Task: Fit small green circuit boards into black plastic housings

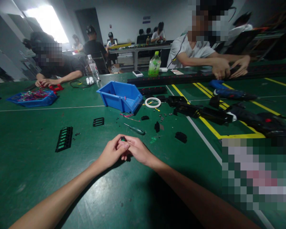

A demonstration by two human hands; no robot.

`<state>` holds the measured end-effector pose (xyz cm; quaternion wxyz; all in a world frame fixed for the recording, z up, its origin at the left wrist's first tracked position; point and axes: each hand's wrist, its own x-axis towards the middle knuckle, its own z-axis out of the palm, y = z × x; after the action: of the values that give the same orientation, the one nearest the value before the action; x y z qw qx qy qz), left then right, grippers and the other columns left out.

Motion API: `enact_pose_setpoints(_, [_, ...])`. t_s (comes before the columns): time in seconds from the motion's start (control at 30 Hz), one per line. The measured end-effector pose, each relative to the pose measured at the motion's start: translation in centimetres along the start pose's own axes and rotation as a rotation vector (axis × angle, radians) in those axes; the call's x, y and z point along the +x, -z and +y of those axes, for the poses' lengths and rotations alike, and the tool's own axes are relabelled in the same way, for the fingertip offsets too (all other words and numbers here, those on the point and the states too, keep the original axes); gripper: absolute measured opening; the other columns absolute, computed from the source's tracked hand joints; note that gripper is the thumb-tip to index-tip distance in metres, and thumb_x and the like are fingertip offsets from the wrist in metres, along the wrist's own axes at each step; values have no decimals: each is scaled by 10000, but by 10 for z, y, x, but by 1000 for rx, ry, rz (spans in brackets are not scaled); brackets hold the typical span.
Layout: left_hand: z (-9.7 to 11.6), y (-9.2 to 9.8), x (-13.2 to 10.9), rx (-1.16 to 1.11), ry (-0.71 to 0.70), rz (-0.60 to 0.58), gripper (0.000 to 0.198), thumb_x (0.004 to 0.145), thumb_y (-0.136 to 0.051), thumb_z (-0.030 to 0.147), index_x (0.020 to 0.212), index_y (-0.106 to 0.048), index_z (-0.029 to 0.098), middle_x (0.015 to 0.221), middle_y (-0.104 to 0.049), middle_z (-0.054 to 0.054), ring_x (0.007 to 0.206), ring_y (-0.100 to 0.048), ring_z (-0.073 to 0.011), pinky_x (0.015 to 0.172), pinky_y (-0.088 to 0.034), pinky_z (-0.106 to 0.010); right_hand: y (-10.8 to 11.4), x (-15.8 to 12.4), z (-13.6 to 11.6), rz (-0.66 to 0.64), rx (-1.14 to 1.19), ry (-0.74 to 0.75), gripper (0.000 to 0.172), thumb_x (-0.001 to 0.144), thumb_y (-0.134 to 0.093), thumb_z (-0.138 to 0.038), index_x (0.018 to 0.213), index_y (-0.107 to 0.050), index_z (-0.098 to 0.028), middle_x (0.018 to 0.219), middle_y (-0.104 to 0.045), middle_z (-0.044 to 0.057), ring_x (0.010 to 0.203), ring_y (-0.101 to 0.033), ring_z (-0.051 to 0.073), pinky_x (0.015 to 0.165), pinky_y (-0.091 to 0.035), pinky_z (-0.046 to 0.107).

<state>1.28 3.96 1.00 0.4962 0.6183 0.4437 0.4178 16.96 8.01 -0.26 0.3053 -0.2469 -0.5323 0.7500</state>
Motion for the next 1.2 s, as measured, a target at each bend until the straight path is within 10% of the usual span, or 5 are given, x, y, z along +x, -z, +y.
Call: enact_pose_setpoints(1.2, [0, 0, 0, 9, -6, -2, 402, 988, -593, 536, 1140, -589, 163, 618, -648, 23, 517, -637, -128, 535, -484, -206, -1, -1, -2, -7, 9, 4, 321, 963, -673, -442, 1110, -656, -157, 847, -684, 29, 568, -652, 111, 509, -532, 213])
